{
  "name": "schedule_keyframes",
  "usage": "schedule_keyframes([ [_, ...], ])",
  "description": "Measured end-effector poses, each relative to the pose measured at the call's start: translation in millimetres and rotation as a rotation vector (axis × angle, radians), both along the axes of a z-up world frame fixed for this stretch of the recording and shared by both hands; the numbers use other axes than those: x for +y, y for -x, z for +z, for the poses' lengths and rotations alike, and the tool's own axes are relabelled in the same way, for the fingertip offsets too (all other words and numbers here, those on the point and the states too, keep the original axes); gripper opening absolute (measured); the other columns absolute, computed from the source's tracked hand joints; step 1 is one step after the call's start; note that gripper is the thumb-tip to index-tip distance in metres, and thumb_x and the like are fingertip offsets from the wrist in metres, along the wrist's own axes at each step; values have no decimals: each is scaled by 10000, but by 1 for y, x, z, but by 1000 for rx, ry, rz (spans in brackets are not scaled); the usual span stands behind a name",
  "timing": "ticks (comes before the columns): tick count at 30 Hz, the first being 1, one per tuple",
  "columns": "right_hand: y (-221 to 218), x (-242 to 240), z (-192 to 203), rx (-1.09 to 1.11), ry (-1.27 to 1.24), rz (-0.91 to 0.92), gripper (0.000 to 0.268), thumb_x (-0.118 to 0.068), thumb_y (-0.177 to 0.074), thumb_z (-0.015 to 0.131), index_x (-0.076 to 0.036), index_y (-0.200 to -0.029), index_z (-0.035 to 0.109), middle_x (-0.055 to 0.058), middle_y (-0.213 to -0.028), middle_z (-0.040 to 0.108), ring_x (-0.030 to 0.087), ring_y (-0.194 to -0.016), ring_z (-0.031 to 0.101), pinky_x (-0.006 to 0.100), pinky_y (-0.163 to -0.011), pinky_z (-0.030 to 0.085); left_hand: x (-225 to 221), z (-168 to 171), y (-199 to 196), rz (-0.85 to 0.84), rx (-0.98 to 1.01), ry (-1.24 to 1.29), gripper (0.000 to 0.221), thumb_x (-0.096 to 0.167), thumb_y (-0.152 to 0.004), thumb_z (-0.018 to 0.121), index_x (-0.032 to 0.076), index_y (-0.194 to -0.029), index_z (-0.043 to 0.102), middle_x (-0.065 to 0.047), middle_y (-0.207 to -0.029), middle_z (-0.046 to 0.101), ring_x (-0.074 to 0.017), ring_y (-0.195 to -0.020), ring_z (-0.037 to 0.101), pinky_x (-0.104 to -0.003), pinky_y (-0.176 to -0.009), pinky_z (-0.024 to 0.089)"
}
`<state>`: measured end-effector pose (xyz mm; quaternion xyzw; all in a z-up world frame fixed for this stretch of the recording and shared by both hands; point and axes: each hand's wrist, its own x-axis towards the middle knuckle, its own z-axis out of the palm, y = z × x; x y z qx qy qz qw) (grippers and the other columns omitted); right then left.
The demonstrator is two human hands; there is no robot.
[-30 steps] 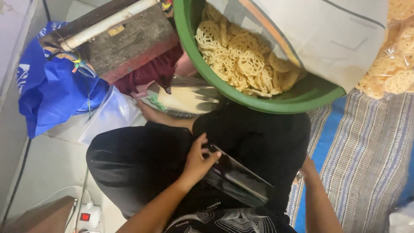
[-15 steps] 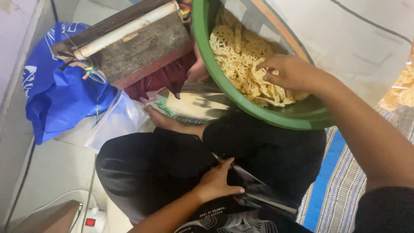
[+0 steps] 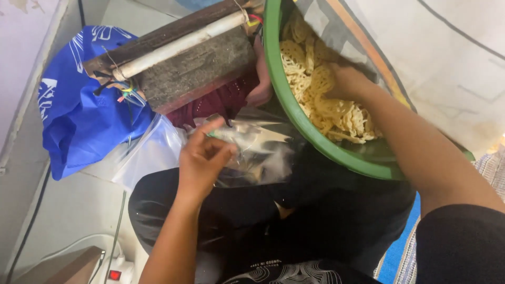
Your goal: The person sits on the floor and packs round, lacy snacks from a green basin into clear plastic bags. They repeatedly pick up snacks, place them into bags, and set the filled bags aside.
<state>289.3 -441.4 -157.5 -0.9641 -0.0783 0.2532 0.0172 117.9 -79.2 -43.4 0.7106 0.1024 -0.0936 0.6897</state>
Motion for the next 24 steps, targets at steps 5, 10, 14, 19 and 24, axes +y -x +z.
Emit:
schedule_keyframes([
  [5, -5, 15, 41, 34, -260, -66, 643, -272, -739, 697, -141, -1339, 509, 241, -1182, 596, 435, -1100, 548, 508, -934, 432, -7, -55, -16, 29, -126, -142, 258, 61, -864, 585, 158, -1078, 692, -59, -624, 644, -122, -554, 562, -251, -541, 476],
  [10, -1, 25, 86, 73, -460, -72, 630, -148, -729, 644, -176, -1344, 509, 267, -1243, 543, 475, -1158, 471, 521, -993, 363, -6, -50, -22, -160, -58, -209, 365, 103, -822, 499, 218, -1112, 688, -55, -731, 697, -177, -732, 634, -336, -723, 513],
  [14, 0, 29, 92, 176, -465, -73, 505, -125, -765, 585, -183, -1267, 579, 196, -1250, 569, 441, -1165, 489, 505, -1003, 365, -5, -51, -28, -146, -66, -110, 419, 12, -795, 483, 148, -1146, 667, -112, -857, 696, -190, -773, 667, -304, -697, 523],
  [19, -18, -9, 23, 212, -287, 115, 504, -136, -709, 646, -131, -1213, 629, 233, -1152, 630, 463, -1090, 551, 509, -966, 421, -4, -58, -30, -61, -28, -110, 389, 8, -791, 579, 139, -1148, 661, -101, -772, 685, -165, -685, 635, -280, -630, 515],
  [24, -22, -15, 5, 279, 132, 324, 411, -290, -673, 671, -122, -1046, 711, 154, -999, 719, 356, -961, 676, 435, -878, 514, 2, -51, -31, 45, -170, -24, 478, -102, -738, 474, 87, -1166, 576, -118, -1173, 577, -119, -638, 562, -234, -572, 474],
])
